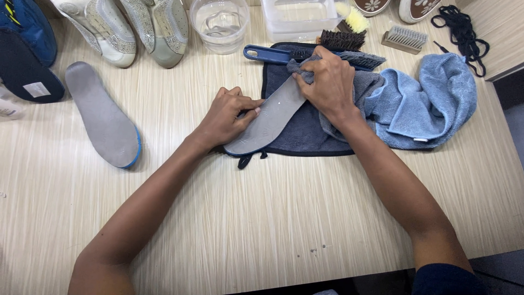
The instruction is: The person wipes a blue shoe insole with a gray cloth on a table, then flips it over to wipe the gray side. They repeat the wiping process on both sides of the insole using the cloth.
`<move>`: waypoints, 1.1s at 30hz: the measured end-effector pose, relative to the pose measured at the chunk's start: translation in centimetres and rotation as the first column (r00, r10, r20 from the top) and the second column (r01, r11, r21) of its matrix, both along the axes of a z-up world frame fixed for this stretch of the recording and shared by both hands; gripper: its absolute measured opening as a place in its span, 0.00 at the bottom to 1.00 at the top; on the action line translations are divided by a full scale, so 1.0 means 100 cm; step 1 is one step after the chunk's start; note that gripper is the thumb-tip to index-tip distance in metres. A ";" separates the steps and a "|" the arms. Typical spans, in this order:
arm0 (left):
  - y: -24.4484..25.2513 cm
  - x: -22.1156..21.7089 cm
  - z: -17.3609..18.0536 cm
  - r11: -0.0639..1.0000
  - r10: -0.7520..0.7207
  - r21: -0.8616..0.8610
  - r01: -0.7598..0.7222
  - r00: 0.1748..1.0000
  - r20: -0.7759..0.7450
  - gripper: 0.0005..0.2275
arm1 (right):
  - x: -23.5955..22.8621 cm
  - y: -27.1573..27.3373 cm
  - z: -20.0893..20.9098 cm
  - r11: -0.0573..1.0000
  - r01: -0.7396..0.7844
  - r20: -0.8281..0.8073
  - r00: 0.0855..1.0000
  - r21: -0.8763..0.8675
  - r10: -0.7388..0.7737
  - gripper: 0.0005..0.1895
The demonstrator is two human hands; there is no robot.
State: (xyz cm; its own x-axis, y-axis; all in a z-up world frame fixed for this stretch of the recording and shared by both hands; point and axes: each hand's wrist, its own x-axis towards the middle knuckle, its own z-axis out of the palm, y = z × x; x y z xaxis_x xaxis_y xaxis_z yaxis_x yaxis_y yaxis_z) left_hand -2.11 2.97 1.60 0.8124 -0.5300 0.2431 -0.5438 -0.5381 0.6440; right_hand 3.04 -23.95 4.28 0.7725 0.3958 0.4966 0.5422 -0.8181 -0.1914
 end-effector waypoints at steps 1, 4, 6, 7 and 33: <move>0.001 0.001 0.002 1.000 0.005 0.002 -0.005 1.000 0.002 0.11 | -0.009 0.012 0.004 1.000 -0.005 0.002 1.000 0.002 0.005 0.05; -0.002 0.000 0.004 1.000 -0.010 -0.017 0.010 1.000 0.011 0.11 | -0.025 0.031 0.015 0.989 -0.145 -0.080 0.986 0.020 0.146 0.04; -0.002 -0.002 0.004 1.000 0.000 -0.010 0.000 1.000 -0.003 0.11 | -0.023 0.024 0.017 0.986 -0.153 -0.149 0.976 0.067 0.161 0.03; -0.004 0.001 -0.003 1.000 -0.006 -0.007 0.005 1.000 -0.006 0.11 | -0.015 0.018 0.005 0.987 -0.147 -0.152 0.976 0.071 0.157 0.03; -0.005 0.004 0.004 0.998 0.022 -0.051 -0.024 0.999 -0.024 0.11 | -0.034 0.041 0.021 0.993 -0.119 -0.143 0.982 0.026 0.122 0.04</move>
